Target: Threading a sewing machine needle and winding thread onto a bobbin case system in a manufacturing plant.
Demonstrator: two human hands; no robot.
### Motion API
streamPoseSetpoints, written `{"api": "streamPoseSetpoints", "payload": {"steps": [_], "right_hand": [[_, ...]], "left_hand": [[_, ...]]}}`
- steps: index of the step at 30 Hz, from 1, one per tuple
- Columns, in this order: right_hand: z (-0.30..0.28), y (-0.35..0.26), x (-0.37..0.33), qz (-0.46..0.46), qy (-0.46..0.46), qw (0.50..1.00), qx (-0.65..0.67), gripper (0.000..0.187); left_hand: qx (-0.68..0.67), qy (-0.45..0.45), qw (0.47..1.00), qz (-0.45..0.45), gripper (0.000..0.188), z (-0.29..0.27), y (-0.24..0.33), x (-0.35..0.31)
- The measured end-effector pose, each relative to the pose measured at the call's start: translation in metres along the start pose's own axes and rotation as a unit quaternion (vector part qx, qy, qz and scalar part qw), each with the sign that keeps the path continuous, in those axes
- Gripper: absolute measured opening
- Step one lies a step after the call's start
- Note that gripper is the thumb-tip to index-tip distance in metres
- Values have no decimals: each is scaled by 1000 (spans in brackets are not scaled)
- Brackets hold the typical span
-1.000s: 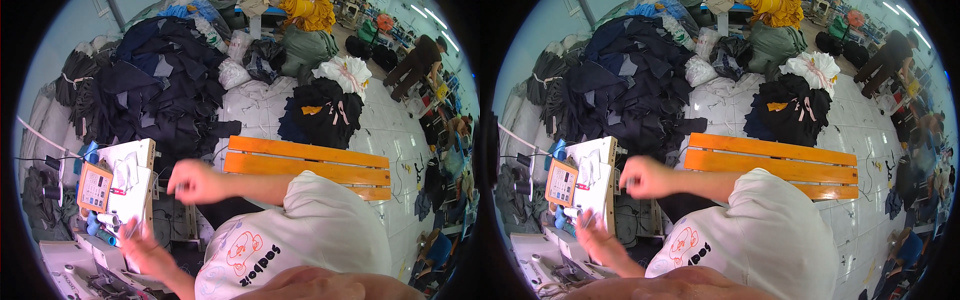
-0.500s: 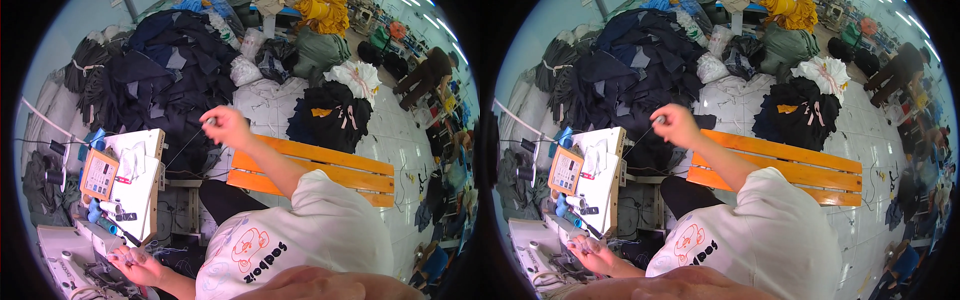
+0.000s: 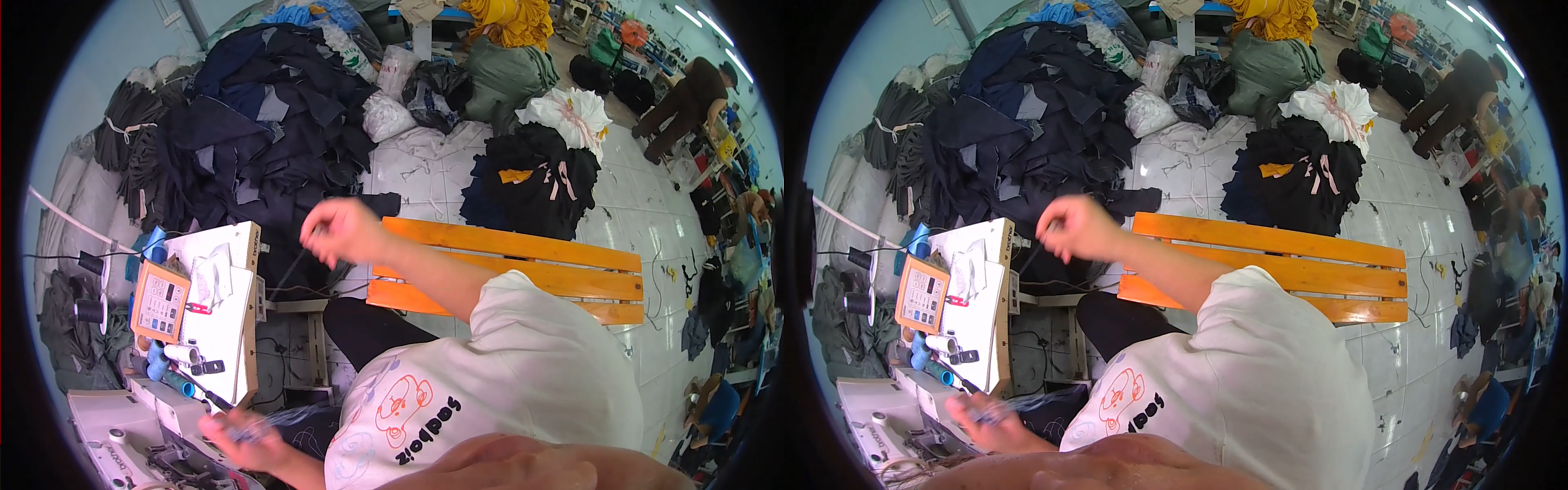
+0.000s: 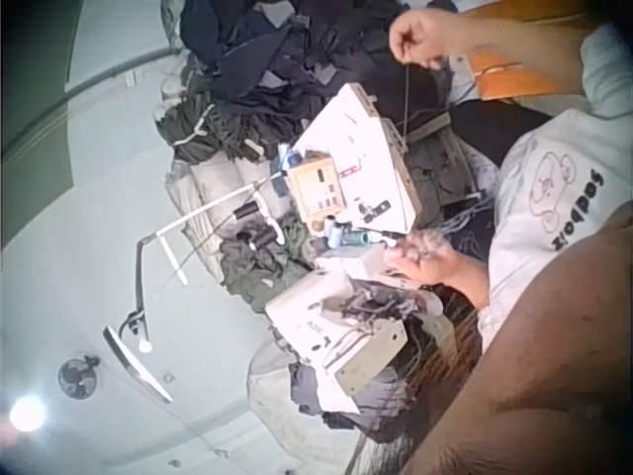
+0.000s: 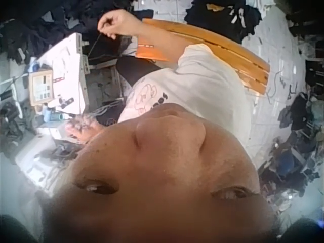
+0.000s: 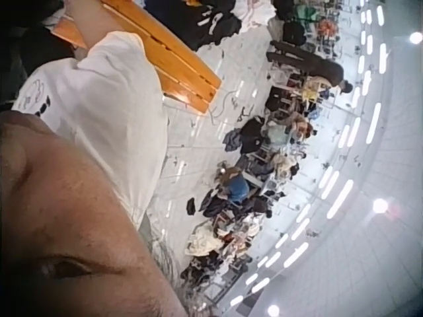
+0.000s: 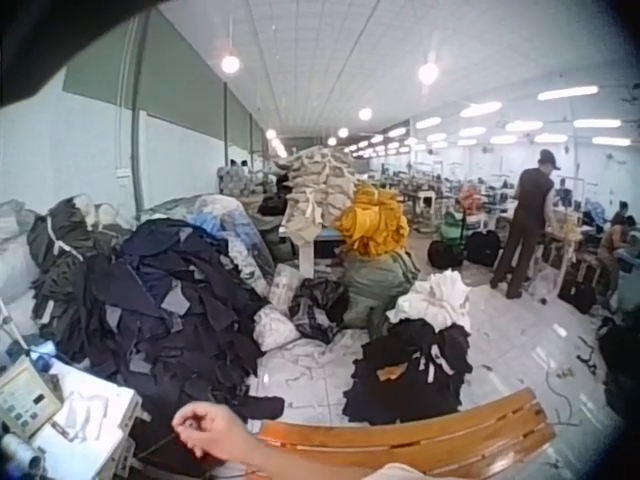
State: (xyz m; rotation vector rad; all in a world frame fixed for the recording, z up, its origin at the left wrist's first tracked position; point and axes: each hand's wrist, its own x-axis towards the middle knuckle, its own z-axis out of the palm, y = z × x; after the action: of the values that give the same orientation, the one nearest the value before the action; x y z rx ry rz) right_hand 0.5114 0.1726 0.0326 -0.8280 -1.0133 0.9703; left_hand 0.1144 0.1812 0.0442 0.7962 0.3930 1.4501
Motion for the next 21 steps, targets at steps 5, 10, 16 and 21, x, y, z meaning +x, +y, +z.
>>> {"api": "streamPoseSetpoints", "payload": {"steps": [5,10,16,21], "right_hand": [[-21,-2,11,33,202,966,-157,18],[79,8,-38,-98,-194,966,-142,21],[40,-6,-13,-180,-141,938,-259,24],[-60,-17,16,-11,131,983,-127,21]], "left_hand": [[-28,-157,981,108,26,31,24,22],[148,-122,975,-111,56,68,-73,-3],[239,-75,959,-135,12,35,-67,-4],[15,-9,999,50,13,5,25,15]]}}
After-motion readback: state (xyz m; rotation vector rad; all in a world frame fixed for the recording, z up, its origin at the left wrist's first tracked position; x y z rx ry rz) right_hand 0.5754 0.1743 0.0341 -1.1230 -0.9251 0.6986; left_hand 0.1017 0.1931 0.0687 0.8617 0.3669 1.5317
